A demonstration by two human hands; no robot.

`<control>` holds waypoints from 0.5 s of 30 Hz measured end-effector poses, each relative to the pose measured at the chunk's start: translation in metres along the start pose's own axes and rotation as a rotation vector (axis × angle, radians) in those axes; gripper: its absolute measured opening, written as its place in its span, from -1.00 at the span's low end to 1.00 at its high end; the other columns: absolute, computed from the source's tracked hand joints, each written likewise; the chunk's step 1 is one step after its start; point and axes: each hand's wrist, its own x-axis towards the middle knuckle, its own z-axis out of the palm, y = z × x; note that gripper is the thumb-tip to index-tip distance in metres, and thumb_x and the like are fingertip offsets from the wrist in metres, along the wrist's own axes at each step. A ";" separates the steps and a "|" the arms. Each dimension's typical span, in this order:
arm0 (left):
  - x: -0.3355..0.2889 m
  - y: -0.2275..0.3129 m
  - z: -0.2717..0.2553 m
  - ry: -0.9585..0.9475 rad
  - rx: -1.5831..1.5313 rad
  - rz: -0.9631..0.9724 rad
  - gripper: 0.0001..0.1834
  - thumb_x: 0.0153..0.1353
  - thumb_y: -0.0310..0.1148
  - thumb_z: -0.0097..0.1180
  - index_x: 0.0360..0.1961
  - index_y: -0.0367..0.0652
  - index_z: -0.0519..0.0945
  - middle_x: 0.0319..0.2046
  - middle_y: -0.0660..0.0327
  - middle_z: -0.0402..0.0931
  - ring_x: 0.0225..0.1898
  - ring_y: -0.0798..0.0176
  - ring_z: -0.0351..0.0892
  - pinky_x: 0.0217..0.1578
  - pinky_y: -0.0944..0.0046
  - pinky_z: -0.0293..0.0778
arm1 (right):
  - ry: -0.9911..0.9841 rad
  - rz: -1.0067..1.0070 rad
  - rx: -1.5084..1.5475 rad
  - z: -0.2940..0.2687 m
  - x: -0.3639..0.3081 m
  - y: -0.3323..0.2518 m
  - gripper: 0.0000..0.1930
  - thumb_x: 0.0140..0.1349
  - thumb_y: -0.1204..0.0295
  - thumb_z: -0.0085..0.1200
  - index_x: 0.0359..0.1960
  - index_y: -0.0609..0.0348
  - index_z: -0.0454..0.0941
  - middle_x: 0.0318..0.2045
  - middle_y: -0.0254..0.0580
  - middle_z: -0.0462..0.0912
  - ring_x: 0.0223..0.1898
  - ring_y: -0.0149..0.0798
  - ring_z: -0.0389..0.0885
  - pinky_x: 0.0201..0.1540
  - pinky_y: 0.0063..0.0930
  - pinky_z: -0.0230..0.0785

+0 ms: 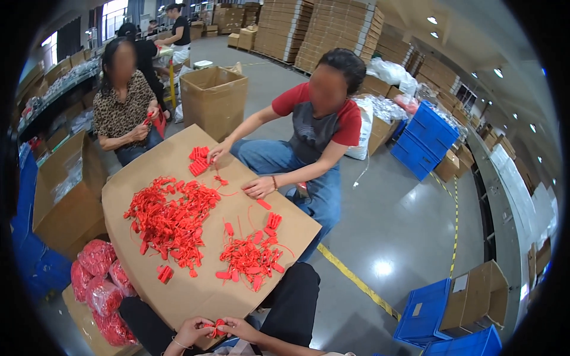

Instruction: Attaching red plastic tags to strings at a factory workstation.

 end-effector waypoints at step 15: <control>0.005 0.023 -0.001 0.062 -0.069 0.047 -0.74 0.17 -0.45 0.02 -0.14 -0.37 0.44 -0.37 0.15 0.53 -0.47 0.39 0.52 -0.40 0.44 0.47 | 0.011 0.168 0.244 0.005 -0.011 -0.059 -0.74 0.27 0.31 -0.11 -0.09 0.16 0.39 -0.24 -0.28 0.53 -0.28 -0.42 0.53 -0.24 -0.60 0.37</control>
